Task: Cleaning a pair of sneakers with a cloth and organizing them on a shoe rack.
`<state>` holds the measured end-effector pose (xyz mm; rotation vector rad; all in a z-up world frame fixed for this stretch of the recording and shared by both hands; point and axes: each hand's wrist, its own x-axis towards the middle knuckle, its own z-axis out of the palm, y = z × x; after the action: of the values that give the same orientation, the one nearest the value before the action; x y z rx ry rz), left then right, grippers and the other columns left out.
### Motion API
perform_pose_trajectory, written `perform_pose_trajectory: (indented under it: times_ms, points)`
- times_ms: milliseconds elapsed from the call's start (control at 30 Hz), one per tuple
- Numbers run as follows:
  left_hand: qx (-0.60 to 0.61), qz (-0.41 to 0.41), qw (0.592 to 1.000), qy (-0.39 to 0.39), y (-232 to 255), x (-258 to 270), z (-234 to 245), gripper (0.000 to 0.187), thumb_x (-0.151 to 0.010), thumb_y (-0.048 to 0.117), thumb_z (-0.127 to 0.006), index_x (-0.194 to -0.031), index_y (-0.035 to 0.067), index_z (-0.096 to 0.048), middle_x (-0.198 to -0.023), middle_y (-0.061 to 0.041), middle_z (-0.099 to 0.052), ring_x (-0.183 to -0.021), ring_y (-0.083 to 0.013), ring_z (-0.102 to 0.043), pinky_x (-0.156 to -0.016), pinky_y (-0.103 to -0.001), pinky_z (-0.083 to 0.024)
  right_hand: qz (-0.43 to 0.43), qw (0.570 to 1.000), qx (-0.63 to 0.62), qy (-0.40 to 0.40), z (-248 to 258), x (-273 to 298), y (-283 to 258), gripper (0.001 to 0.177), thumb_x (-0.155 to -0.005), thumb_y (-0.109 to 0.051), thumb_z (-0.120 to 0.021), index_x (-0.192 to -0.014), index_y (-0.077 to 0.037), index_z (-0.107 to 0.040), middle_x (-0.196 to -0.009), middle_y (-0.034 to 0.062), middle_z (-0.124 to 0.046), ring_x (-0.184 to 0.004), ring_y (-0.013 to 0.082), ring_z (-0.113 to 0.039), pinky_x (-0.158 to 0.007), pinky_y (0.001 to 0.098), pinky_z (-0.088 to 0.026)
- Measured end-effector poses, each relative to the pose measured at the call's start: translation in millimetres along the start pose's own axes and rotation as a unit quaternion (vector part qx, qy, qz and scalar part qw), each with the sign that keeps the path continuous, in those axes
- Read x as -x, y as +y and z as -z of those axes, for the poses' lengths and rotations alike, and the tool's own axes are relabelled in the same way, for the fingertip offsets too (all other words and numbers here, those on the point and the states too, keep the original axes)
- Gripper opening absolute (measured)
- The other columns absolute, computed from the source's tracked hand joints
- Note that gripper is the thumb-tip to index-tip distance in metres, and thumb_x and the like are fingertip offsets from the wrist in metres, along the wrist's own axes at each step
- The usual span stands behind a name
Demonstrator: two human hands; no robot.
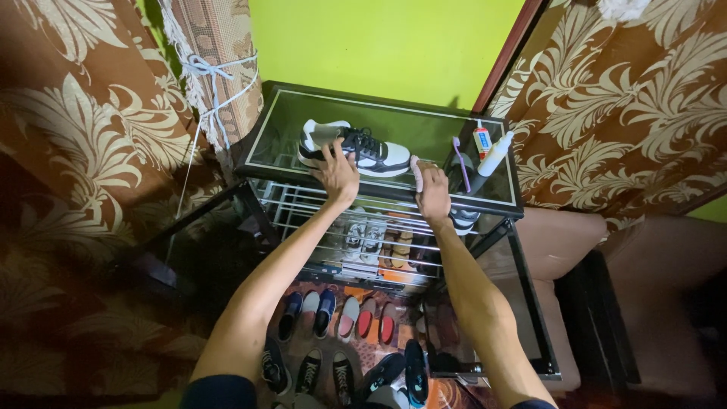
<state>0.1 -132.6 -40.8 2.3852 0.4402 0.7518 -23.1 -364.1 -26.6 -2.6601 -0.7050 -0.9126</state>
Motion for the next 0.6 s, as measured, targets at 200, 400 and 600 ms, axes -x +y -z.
perform_pose_trajectory:
  times_ms: [200,400,600]
  points:
    - [0.027,0.007,0.998,-0.058,3,-17,26,0.025,-0.105,0.024,-0.053,-0.128,0.02,-0.046,-0.136,-0.015,-0.048,-0.121,-0.0658,-0.049,-0.099,-0.081,-0.033,-0.012,1.0,0.007,-0.002,-42,9,29,0.045,-0.065,-0.009,-0.073,-0.106,-0.006,-0.057,-0.106,0.0145,-0.061,-0.106,0.0336,-0.056,-0.093,0.0416,-0.046]
    - [0.072,0.022,0.995,-0.063,9,-29,36,0.017,-0.101,0.022,-0.058,-0.115,0.019,-0.048,-0.131,-0.01,-0.048,-0.115,-0.0594,-0.055,-0.097,-0.074,-0.036,-0.016,1.0,0.012,-0.008,-5,4,2,0.044,-0.064,-0.009,-0.074,-0.104,-0.007,-0.056,-0.106,0.0141,-0.059,-0.106,0.0329,-0.056,-0.092,0.0412,-0.046]
    - [0.033,-0.007,0.99,-0.137,-27,-71,-7,0.019,-0.102,0.023,-0.057,-0.118,0.021,-0.047,-0.127,-0.01,-0.05,-0.113,-0.0506,-0.059,-0.096,-0.068,-0.041,-0.019,1.0,-0.002,-0.001,-25,6,18,0.045,-0.063,-0.004,-0.074,-0.105,-0.004,-0.057,-0.104,0.0159,-0.061,-0.105,0.0348,-0.057,-0.092,0.0417,-0.047]
